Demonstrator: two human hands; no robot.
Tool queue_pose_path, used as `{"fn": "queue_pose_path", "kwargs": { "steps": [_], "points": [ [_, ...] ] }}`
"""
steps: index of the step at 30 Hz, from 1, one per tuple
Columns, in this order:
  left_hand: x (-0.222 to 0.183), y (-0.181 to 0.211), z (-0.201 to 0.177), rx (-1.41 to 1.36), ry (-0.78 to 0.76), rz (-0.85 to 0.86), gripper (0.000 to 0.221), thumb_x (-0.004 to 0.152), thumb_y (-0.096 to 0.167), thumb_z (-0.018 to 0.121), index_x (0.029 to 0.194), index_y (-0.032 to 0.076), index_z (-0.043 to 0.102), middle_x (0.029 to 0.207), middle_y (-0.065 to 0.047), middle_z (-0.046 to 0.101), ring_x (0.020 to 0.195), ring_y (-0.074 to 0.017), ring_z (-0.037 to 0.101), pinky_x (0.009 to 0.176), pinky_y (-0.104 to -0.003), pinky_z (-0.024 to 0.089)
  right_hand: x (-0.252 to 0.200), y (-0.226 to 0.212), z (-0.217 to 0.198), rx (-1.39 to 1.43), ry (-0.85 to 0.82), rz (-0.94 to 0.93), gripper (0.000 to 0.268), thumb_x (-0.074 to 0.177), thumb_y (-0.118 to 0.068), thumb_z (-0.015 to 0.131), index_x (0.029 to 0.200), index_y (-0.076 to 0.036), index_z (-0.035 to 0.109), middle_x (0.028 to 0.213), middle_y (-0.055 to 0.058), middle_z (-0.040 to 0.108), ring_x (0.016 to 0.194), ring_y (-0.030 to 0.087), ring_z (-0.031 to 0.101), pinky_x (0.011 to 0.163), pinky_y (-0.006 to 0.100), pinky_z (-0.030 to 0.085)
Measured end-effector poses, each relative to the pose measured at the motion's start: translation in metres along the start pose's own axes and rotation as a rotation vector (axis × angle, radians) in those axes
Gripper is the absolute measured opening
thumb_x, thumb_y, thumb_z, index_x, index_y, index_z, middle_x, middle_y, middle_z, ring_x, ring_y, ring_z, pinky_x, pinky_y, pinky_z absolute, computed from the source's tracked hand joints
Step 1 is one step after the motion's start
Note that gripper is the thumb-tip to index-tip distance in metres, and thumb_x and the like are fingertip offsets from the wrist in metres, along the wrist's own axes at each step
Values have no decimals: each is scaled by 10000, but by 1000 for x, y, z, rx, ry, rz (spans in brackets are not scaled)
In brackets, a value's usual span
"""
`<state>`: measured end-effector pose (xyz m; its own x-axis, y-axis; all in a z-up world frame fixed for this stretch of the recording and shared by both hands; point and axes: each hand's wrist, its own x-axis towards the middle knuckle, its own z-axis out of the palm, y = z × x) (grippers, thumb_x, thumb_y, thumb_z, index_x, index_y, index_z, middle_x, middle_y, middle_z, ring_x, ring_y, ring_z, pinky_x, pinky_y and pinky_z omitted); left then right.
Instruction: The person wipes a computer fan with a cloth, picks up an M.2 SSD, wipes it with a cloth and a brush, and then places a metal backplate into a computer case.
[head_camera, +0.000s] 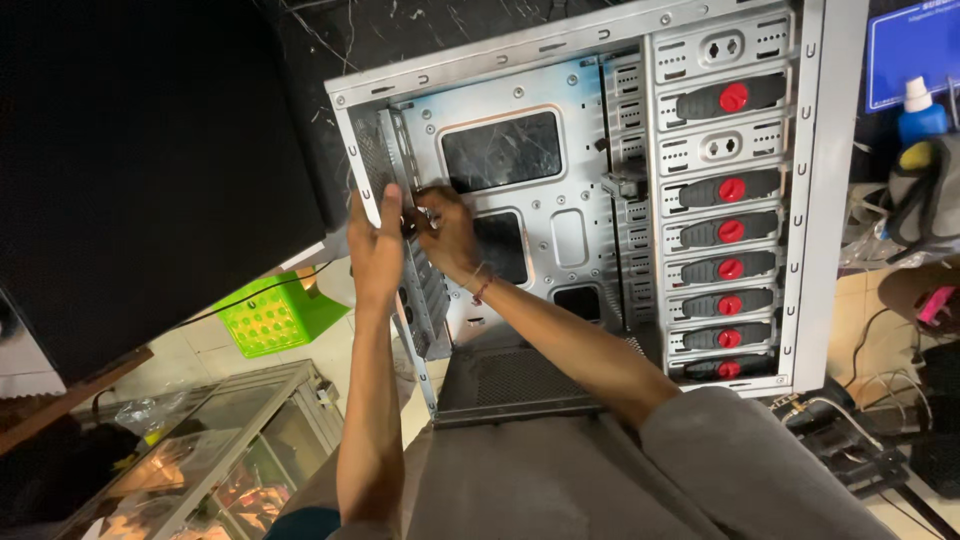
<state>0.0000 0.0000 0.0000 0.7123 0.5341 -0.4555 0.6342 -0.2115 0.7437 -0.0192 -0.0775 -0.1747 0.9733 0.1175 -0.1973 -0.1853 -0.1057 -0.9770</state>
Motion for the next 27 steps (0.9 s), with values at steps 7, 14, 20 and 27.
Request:
{"fn": "queue_pose_path", "kwargs": {
  "steps": [7,14,20,27],
  "points": [
    [-6,12,-3,57,-56,-150,814,1024,689,682,1638,182,513,1659,-151,562,1564,-367,525,1315,-565,354,-6,11,-4,-79,-6,35,146,942,-193,840,1059,-106,831,986,142,771,1003,360,763,856,423,613],
    [-24,40,-2,90,-60,-323,1052,1014,780,583,1764,74,368,1807,-220,384,1675,-400,353,1389,-573,230,-35,-37,-28,-105,-109,70,297,945,-6,706,1211,-86,812,1207,177,792,1187,447,748,1035,513,583],
    [-28,30,-1,127,-52,-238,987,1061,710,584,1751,38,366,1773,-241,431,1665,-404,368,1376,-602,249,-34,-32,-41,-168,-282,150,403,1006,-54,622,1360,-187,762,1387,81,728,1348,347,704,1142,455,556],
    [-24,24,-2,84,-42,-167,882,1089,618,633,1709,19,445,1718,-274,490,1637,-443,401,1344,-627,287,-16,-17,-38,-66,-221,248,423,996,-263,798,1401,-145,761,1323,159,796,1260,343,769,1061,461,601]
  ]
}}
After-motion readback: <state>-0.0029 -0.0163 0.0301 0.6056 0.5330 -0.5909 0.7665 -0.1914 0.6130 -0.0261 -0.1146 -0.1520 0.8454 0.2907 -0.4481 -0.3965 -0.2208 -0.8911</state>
